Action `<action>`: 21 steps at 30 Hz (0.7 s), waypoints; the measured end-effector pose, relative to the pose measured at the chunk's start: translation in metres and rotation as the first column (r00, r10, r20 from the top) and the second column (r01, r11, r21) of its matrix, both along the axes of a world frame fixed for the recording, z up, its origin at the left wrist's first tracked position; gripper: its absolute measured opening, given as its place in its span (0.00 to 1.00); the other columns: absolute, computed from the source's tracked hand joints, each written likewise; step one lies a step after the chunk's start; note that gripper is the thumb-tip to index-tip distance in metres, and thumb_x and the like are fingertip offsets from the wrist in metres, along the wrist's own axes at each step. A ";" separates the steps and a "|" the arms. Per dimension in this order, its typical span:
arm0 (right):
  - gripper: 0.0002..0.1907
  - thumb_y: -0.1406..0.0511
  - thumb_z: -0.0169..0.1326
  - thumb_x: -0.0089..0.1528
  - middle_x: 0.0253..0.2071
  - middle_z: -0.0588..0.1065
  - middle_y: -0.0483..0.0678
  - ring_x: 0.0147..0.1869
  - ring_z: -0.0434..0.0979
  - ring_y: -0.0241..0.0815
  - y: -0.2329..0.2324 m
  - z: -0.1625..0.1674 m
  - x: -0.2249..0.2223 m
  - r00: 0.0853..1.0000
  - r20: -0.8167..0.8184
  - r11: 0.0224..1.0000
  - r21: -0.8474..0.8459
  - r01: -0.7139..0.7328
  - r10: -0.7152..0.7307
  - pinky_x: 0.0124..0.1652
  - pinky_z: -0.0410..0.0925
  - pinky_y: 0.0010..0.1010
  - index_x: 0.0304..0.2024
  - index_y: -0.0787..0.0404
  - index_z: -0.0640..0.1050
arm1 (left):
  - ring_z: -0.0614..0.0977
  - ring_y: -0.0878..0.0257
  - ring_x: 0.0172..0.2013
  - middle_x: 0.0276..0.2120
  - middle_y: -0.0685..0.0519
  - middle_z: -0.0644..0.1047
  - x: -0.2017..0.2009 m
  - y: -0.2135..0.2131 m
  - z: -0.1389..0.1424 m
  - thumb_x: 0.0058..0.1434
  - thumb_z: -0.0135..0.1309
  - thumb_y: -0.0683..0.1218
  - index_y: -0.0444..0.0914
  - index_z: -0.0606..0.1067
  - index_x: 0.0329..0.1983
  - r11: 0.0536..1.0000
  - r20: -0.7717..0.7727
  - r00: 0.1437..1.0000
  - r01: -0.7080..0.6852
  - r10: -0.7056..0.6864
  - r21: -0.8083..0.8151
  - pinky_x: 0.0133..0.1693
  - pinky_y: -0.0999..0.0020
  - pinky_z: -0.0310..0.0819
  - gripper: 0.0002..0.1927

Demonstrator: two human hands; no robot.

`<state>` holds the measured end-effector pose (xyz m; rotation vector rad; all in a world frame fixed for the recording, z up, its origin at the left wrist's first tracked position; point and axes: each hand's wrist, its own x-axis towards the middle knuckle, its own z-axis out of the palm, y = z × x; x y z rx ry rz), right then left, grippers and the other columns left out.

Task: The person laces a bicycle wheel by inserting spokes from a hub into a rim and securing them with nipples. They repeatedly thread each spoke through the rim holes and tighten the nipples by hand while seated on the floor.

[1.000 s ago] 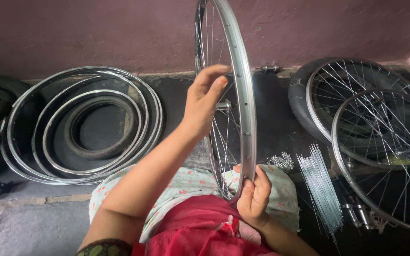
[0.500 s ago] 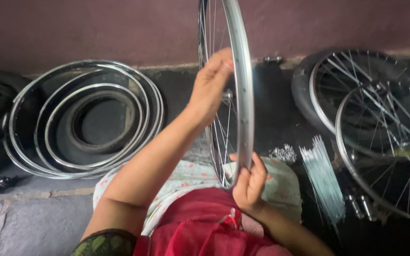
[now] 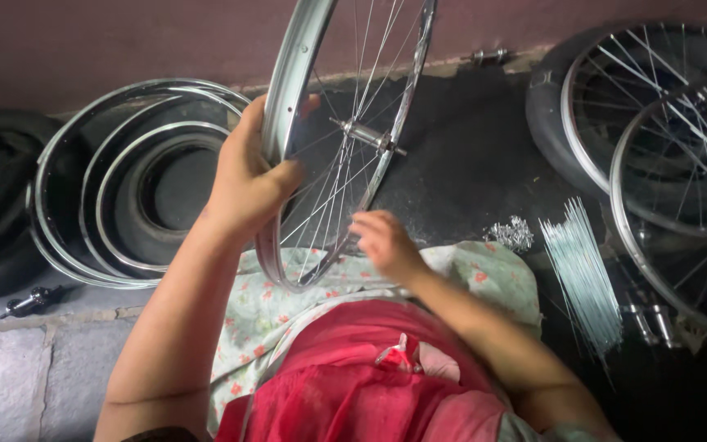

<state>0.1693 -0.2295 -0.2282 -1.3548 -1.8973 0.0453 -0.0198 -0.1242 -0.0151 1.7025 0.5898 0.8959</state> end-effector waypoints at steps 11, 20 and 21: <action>0.22 0.64 0.61 0.58 0.54 0.77 0.52 0.59 0.75 0.57 -0.091 -0.083 0.228 0.411 0.429 0.181 -0.482 0.857 -0.804 0.52 0.68 0.50 0.56 0.51 0.80 | 0.76 0.67 0.41 0.55 0.49 0.80 -0.051 -0.043 -0.069 0.51 0.49 0.32 0.31 0.67 0.66 0.836 -0.013 0.961 -0.234 0.277 0.496 0.48 0.75 0.70 0.34; 0.23 0.51 0.68 0.55 0.58 0.71 0.57 0.65 0.67 0.61 -0.225 -0.109 0.216 0.161 0.592 -0.202 -0.498 0.843 -0.790 0.57 0.66 0.50 0.46 0.56 0.83 | 0.72 0.52 0.61 0.63 0.37 0.67 -0.060 -0.049 -0.107 0.54 0.55 0.34 0.33 0.57 0.71 0.814 0.164 0.951 -0.308 0.261 0.493 0.67 0.62 0.63 0.39; 0.17 0.54 0.65 0.59 0.58 0.72 0.56 0.65 0.68 0.61 -0.230 -0.110 0.211 0.151 0.588 -0.174 -0.460 0.871 -0.795 0.59 0.67 0.49 0.45 0.55 0.83 | 0.74 0.54 0.60 0.62 0.38 0.69 -0.061 -0.048 -0.099 0.56 0.54 0.34 0.32 0.57 0.71 0.841 0.115 0.952 -0.304 0.283 0.447 0.65 0.64 0.66 0.38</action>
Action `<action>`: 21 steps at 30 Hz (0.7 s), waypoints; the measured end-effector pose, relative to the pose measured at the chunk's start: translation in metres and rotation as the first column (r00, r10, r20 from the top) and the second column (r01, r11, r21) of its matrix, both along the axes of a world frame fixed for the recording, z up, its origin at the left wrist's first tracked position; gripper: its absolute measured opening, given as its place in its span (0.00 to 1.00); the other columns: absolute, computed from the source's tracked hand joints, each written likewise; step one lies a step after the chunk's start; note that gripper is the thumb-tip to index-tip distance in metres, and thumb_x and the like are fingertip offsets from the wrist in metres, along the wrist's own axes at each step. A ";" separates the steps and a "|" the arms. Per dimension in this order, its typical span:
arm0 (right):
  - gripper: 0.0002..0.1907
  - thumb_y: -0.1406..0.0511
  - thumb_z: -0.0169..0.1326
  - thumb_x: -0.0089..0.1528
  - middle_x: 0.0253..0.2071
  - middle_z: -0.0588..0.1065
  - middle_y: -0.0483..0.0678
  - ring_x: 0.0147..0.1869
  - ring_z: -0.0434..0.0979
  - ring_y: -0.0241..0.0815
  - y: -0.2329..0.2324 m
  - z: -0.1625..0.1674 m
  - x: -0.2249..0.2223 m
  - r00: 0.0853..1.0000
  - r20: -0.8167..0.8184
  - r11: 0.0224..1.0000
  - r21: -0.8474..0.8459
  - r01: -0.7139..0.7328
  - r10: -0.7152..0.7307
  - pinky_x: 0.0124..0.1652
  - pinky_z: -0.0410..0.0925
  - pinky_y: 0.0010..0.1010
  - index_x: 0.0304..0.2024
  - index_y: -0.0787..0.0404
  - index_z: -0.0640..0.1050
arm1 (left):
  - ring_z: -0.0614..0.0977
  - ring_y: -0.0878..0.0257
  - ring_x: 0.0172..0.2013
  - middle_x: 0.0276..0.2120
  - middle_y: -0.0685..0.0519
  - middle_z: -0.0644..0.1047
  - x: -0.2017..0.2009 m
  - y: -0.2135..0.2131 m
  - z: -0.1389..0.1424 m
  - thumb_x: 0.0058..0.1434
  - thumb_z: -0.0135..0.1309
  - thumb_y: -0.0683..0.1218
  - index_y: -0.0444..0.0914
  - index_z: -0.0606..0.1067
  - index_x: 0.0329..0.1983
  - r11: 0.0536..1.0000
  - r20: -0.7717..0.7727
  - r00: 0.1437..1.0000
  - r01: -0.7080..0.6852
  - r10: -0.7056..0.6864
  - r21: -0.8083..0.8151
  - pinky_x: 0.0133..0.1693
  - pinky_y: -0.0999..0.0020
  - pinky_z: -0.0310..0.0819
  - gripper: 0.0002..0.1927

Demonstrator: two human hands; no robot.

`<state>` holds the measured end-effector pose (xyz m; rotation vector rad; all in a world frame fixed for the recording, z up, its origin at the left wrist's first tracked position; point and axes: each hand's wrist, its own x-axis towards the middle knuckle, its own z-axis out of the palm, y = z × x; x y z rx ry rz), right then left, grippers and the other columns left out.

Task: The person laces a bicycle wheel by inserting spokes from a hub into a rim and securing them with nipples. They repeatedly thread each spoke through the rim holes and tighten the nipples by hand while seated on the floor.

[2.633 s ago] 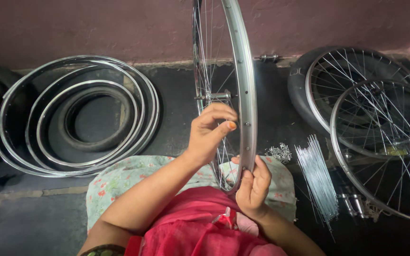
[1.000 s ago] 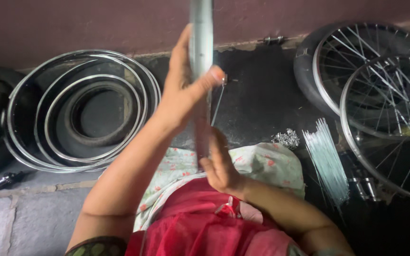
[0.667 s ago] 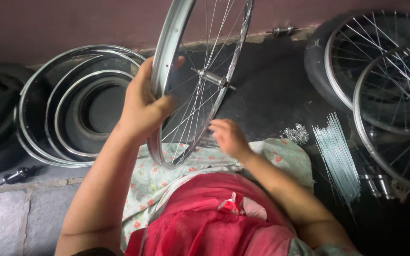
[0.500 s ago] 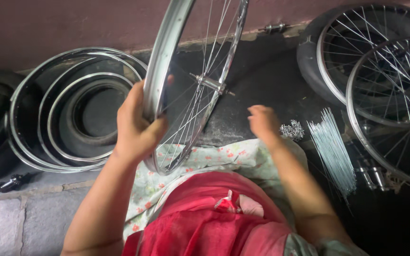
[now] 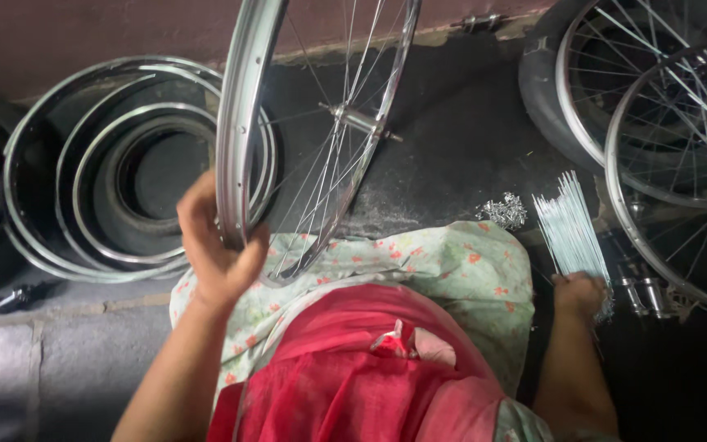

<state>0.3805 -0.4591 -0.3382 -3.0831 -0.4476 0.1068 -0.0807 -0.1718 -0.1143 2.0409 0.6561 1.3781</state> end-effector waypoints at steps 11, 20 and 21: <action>0.10 0.67 0.54 0.67 0.53 0.75 0.56 0.58 0.74 0.58 -0.006 -0.022 0.004 0.952 0.284 0.954 0.233 -0.187 0.117 0.54 0.70 0.46 0.49 0.64 0.76 | 0.79 0.59 0.64 0.59 0.43 0.78 0.015 0.029 0.061 0.56 0.43 0.31 0.32 0.56 0.76 0.975 -0.091 0.978 0.176 -0.190 -0.138 0.68 0.66 0.69 0.40; 0.14 0.76 0.52 0.65 0.40 0.79 0.52 0.46 0.79 0.55 0.094 0.053 -0.024 0.588 0.566 0.476 0.351 -0.806 0.578 0.46 0.72 0.43 0.48 0.58 0.83 | 0.79 0.63 0.53 0.59 0.44 0.80 0.020 0.048 0.062 0.59 0.45 0.31 0.35 0.57 0.73 0.985 -0.162 0.974 0.146 -0.159 -0.092 0.62 0.68 0.71 0.37; 0.12 0.72 0.54 0.65 0.43 0.81 0.50 0.44 0.78 0.52 0.110 0.068 -0.041 0.448 0.555 0.287 0.356 -0.889 0.700 0.44 0.72 0.42 0.49 0.57 0.82 | 0.79 0.63 0.55 0.60 0.45 0.79 0.021 0.049 0.062 0.59 0.44 0.31 0.35 0.57 0.73 0.985 -0.158 0.974 0.152 -0.165 -0.087 0.63 0.68 0.72 0.37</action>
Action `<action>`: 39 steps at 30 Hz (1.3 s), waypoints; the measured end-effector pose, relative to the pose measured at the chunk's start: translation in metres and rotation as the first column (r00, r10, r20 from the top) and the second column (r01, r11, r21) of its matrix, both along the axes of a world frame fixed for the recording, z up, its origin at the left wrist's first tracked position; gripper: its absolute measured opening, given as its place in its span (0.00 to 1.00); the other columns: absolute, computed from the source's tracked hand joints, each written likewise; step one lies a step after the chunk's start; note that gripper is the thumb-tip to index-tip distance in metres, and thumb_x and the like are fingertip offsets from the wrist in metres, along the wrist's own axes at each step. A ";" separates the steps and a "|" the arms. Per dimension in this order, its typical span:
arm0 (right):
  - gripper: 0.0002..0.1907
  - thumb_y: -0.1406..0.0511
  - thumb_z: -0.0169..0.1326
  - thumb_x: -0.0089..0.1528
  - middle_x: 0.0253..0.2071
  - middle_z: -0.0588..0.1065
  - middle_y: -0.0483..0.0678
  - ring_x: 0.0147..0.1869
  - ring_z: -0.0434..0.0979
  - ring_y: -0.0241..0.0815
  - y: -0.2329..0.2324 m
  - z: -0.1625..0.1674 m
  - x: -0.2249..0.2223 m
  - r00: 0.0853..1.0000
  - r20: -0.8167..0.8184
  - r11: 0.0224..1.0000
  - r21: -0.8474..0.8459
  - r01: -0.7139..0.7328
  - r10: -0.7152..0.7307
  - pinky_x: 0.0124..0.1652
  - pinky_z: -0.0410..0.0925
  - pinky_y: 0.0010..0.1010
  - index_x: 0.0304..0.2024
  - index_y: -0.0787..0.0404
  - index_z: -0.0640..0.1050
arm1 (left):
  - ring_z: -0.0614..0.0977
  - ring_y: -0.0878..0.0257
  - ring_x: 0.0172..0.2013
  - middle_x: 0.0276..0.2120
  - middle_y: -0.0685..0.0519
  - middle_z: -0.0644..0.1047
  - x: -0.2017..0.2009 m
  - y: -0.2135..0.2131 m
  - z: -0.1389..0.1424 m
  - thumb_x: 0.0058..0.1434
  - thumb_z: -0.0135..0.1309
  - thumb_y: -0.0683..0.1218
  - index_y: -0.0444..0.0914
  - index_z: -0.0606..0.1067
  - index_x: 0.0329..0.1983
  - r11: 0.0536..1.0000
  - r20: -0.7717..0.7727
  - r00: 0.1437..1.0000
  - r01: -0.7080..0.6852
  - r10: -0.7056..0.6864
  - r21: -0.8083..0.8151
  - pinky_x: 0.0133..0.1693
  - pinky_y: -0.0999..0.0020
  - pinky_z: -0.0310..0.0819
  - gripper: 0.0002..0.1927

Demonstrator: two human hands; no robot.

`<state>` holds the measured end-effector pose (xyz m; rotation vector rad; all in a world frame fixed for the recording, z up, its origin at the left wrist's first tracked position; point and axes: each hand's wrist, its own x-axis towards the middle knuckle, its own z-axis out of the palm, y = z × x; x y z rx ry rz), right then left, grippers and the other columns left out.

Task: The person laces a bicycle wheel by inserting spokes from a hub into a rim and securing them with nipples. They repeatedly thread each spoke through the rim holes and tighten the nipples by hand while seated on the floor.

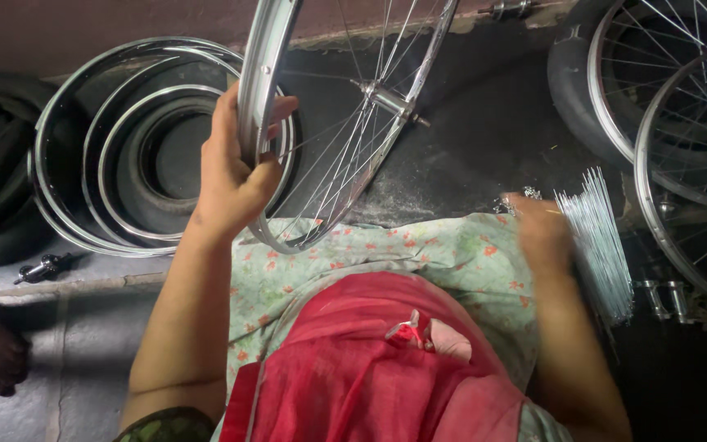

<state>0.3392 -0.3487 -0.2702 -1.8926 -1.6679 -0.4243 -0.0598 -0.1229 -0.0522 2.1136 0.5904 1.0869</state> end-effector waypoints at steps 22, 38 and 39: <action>0.08 0.68 0.52 0.58 0.39 0.76 0.44 0.48 0.75 0.43 0.053 0.144 -0.123 0.932 0.347 0.993 -0.093 -0.076 0.103 0.60 0.62 0.44 0.39 0.56 0.80 | 0.80 0.62 0.52 0.59 0.46 0.79 0.007 -0.018 -0.003 0.55 0.43 0.30 0.36 0.59 0.73 0.993 -0.015 0.999 -0.044 0.042 -0.110 0.59 0.68 0.75 0.39; 0.18 0.74 0.52 0.63 0.58 0.76 0.56 0.59 0.78 0.48 0.173 -0.022 -0.119 0.607 -0.677 0.873 0.114 -0.474 0.417 0.51 0.72 0.34 0.55 0.61 0.79 | 0.80 0.57 0.63 0.62 0.44 0.78 0.009 -0.009 -0.005 0.57 0.41 0.29 0.35 0.58 0.73 0.997 0.023 1.000 0.006 -0.004 -0.081 0.63 0.64 0.76 0.38; 0.18 0.76 0.50 0.65 0.60 0.75 0.56 0.62 0.76 0.48 0.180 -0.023 -0.120 0.553 -0.710 0.856 0.138 -0.498 0.436 0.56 0.70 0.34 0.57 0.63 0.78 | 0.80 0.57 0.64 0.62 0.44 0.78 0.010 -0.008 -0.005 0.57 0.41 0.29 0.35 0.58 0.73 0.996 0.022 1.000 0.004 -0.002 -0.084 0.63 0.64 0.76 0.38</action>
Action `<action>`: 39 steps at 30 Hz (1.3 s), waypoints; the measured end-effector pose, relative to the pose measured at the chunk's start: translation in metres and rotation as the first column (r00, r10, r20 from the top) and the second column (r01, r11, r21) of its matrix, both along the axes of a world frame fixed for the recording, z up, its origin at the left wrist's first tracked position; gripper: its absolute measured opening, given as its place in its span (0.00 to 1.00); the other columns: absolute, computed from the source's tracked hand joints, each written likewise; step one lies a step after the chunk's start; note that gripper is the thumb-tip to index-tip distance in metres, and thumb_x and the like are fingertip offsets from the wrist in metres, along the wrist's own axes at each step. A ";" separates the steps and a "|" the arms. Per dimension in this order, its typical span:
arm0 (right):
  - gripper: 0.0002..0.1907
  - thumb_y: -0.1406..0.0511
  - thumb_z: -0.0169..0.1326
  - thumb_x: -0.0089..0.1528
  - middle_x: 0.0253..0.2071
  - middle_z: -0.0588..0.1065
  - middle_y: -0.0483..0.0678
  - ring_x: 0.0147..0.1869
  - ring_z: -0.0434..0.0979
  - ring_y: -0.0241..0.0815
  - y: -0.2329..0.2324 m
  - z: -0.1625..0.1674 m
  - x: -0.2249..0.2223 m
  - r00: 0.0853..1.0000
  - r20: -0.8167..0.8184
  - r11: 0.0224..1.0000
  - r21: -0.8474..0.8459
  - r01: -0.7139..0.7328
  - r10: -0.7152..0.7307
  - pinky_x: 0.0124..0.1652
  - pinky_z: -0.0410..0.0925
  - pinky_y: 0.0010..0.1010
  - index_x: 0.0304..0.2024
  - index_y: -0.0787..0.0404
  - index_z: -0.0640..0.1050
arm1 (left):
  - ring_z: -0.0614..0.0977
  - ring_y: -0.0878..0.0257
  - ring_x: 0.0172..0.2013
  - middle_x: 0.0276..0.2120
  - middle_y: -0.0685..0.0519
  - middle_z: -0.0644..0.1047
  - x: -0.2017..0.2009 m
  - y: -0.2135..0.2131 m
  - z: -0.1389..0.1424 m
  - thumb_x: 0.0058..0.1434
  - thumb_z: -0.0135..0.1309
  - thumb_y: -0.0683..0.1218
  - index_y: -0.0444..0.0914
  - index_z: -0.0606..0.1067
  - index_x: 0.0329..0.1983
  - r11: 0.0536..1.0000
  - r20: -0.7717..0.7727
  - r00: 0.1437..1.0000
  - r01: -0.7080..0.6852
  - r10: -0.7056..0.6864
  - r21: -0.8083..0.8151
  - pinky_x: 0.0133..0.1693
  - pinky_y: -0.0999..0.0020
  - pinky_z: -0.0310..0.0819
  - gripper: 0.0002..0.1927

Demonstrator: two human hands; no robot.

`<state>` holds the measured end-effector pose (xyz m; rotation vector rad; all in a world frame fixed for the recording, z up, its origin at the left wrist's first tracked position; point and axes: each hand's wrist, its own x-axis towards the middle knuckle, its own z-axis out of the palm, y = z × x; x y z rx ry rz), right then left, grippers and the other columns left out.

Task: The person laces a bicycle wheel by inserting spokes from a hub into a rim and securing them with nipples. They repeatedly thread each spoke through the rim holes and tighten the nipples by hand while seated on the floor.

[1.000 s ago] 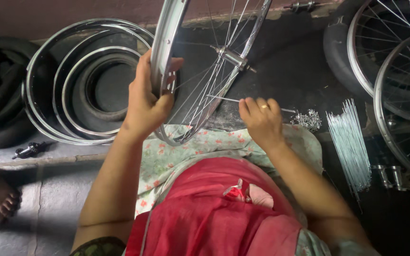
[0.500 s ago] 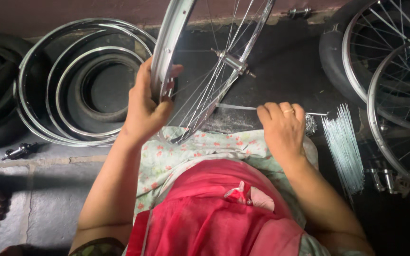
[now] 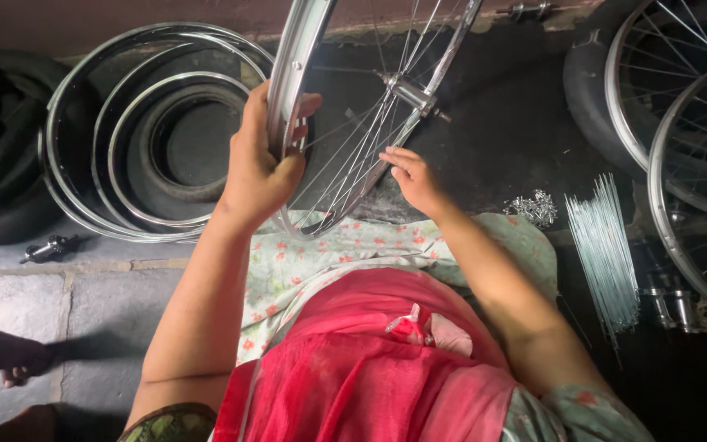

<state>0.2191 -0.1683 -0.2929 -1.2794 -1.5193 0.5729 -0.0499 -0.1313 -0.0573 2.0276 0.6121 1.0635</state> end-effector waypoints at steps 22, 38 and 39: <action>0.20 0.69 0.52 0.67 0.43 0.80 0.52 0.42 0.80 0.56 -0.021 0.002 0.002 0.841 0.485 0.966 0.028 0.258 -0.239 0.40 0.72 0.43 0.61 0.48 0.78 | 0.81 0.57 0.64 0.62 0.45 0.78 0.002 0.019 -0.005 0.60 0.43 0.29 0.37 0.59 0.72 1.000 -0.013 1.000 -0.021 0.021 0.005 0.59 0.66 0.80 0.35; 0.17 0.76 0.45 0.67 0.46 0.78 0.51 0.39 0.76 0.36 -0.117 0.048 0.069 0.878 -0.421 0.937 -0.340 0.080 -0.227 0.40 0.72 0.29 0.57 0.65 0.74 | 0.77 0.54 0.68 0.64 0.44 0.75 -0.048 0.036 -0.034 0.57 0.40 0.26 0.38 0.57 0.71 0.985 0.021 0.998 -0.061 0.066 -0.164 0.62 0.59 0.77 0.37; 0.15 0.76 0.46 0.68 0.47 0.78 0.52 0.40 0.76 0.37 -0.122 0.056 0.073 0.821 -0.539 0.959 -0.283 0.032 -0.186 0.42 0.72 0.30 0.56 0.67 0.75 | 0.76 0.53 0.68 0.64 0.44 0.74 -0.055 0.037 -0.034 0.57 0.40 0.26 0.39 0.56 0.72 0.978 0.032 0.997 -0.060 0.068 -0.198 0.63 0.58 0.76 0.38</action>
